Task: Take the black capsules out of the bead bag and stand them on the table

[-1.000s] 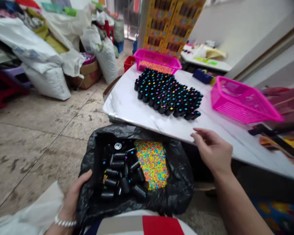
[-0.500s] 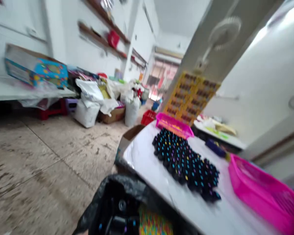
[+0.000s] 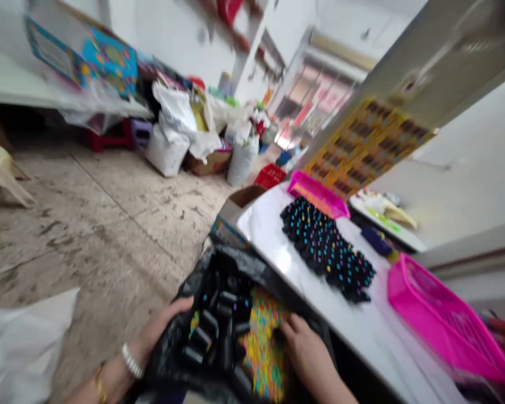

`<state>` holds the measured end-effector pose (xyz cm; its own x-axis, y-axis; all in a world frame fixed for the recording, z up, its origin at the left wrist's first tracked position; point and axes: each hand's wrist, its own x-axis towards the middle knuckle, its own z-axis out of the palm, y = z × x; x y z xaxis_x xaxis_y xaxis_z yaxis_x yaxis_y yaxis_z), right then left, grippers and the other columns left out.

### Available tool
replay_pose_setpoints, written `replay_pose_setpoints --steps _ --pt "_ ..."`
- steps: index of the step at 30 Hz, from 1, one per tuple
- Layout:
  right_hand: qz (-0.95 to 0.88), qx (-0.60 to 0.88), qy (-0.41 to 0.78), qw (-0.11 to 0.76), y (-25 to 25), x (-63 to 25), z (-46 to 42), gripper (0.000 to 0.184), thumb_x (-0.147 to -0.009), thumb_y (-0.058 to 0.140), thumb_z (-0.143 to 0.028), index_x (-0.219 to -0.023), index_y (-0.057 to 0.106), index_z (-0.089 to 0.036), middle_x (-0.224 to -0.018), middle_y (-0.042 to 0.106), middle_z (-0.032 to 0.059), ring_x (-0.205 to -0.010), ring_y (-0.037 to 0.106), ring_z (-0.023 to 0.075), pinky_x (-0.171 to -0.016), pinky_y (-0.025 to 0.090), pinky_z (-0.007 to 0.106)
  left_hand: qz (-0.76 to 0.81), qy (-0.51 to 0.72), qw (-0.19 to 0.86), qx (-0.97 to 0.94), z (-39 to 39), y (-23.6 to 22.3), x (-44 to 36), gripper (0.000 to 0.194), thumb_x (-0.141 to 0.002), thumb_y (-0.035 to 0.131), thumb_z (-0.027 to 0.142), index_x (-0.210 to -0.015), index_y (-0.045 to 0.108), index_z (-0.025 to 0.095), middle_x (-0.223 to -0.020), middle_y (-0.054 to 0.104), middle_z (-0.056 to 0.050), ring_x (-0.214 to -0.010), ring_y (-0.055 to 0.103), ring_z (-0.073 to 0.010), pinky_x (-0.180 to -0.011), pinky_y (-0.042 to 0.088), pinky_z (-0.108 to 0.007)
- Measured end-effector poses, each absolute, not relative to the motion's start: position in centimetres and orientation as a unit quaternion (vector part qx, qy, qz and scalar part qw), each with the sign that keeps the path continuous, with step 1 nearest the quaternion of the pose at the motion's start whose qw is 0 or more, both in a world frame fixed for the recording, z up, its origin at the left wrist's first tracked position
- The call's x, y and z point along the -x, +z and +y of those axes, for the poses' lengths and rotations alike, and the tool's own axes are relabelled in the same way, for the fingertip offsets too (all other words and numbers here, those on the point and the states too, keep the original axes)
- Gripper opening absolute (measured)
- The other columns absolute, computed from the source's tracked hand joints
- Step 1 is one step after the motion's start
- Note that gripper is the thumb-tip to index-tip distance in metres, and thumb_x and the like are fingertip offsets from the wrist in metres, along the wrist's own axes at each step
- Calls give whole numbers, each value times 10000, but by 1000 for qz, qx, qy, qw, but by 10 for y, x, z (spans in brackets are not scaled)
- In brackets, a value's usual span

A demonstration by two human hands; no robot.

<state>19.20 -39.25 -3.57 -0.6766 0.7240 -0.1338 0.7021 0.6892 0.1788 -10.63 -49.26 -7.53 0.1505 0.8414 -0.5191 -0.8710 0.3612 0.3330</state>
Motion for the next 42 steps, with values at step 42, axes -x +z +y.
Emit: replay_pose_setpoints --steps 42 --pt "636 -452 -540 -315 -52 -218 -436 344 -763 721 -199 -1089 635 -266 -1084 656 39 -1025 625 196 -912 505 329 481 477 733 61 -493 -72 106 250 -781 668 241 -1008 743 170 -883 774 -89 -932 694 -334 -829 571 -414"
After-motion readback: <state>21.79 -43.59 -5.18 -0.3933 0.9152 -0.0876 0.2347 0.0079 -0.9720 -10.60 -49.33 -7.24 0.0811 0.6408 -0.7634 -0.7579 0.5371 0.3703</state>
